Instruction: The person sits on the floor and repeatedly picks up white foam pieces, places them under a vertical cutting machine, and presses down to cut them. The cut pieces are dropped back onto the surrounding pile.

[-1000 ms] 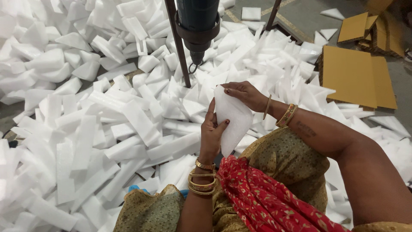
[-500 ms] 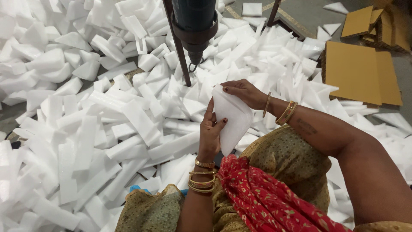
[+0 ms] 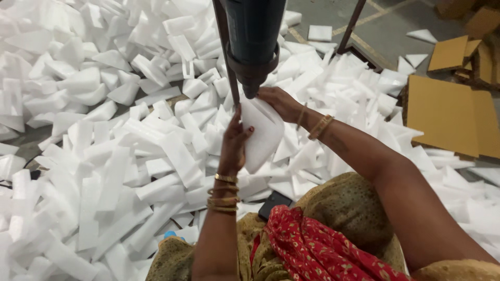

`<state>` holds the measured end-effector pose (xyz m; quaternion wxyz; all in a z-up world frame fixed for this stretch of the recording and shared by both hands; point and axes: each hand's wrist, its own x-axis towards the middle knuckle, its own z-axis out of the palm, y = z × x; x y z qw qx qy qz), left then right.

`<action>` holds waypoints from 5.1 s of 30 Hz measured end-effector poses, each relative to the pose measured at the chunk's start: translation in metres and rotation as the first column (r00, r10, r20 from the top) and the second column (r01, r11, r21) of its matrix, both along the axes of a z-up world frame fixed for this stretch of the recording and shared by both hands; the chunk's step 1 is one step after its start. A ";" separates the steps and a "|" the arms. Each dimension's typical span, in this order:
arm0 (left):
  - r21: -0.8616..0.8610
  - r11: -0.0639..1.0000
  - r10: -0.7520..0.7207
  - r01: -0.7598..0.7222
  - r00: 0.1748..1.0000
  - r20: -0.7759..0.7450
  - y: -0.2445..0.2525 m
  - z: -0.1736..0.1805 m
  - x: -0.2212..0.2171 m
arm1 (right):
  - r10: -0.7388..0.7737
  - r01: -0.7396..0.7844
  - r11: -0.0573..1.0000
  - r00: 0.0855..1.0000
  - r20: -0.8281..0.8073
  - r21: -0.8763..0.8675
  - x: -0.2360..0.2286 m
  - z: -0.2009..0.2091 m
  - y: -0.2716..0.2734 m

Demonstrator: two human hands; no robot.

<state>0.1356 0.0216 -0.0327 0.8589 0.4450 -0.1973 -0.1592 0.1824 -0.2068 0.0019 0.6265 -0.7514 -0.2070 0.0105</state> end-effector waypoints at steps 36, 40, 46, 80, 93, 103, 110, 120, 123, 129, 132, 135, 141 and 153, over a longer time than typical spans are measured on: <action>0.133 0.991 0.026 -0.017 0.998 -0.065 -0.026 0.051 -0.132 | 0.197 -0.106 0.949 0.934 -0.299 0.296 -0.146 0.038 0.018; 0.151 0.988 -0.015 0.026 0.997 -0.071 -0.023 0.044 -0.133 | 0.197 -0.122 0.957 0.940 -0.280 0.265 -0.149 0.029 0.018; 0.205 0.976 -0.069 0.079 0.996 -0.059 -0.017 0.035 -0.128 | 0.196 -0.110 0.955 0.931 -0.307 0.275 -0.148 0.022 0.017; -0.047 0.978 0.195 -0.204 0.969 -0.150 0.009 0.034 -0.112 | -0.104 0.255 0.923 0.888 0.449 -0.290 -0.154 0.040 0.018; 0.100 0.980 0.172 -0.171 0.985 -0.008 -0.018 0.012 -0.122 | -0.072 0.085 0.995 0.975 -0.212 0.053 -0.145 0.019 0.007; 0.085 0.995 0.062 -0.052 0.992 -0.114 -0.018 0.011 -0.121 | -0.042 0.076 0.992 0.952 -0.305 0.101 -0.139 0.012 0.002; 0.156 0.987 0.047 -0.030 0.993 -0.106 -0.013 0.008 -0.095 | 0.057 0.058 0.952 0.930 -0.362 0.300 -0.115 -0.003 -0.005; 0.134 0.990 0.049 -0.040 0.997 -0.067 0.004 0.025 0.004 | 0.097 0.102 0.890 0.911 -0.401 0.445 -0.013 -0.003 0.007; 0.096 0.995 0.030 -0.026 0.999 -0.040 0.019 0.036 0.036 | 0.138 0.102 0.842 0.908 -0.395 0.529 0.035 -0.008 0.013; 0.115 0.989 0.091 -0.090 0.996 -0.002 0.026 0.037 0.051 | 0.011 0.002 0.997 0.986 0.166 -0.081 0.046 -0.008 0.013; 0.080 0.992 0.103 -0.097 0.991 -0.083 0.017 0.020 0.030 | 0.058 0.127 0.882 0.927 0.371 -0.455 0.013 -0.005 0.008; 0.063 0.986 0.165 -0.156 0.971 -0.176 -0.006 0.002 0.003 | -0.004 0.037 0.945 0.995 0.103 -0.325 -0.022 -0.003 0.012; 0.086 0.977 0.210 -0.197 0.961 -0.178 -0.027 -0.003 -0.064 | 0.144 -0.096 0.986 0.906 -0.398 0.139 -0.083 0.003 0.009; 0.212 0.954 0.233 -0.212 0.969 -0.077 -0.041 0.020 -0.118 | -0.002 -0.029 0.996 0.942 -0.336 -0.088 -0.122 -0.010 -0.004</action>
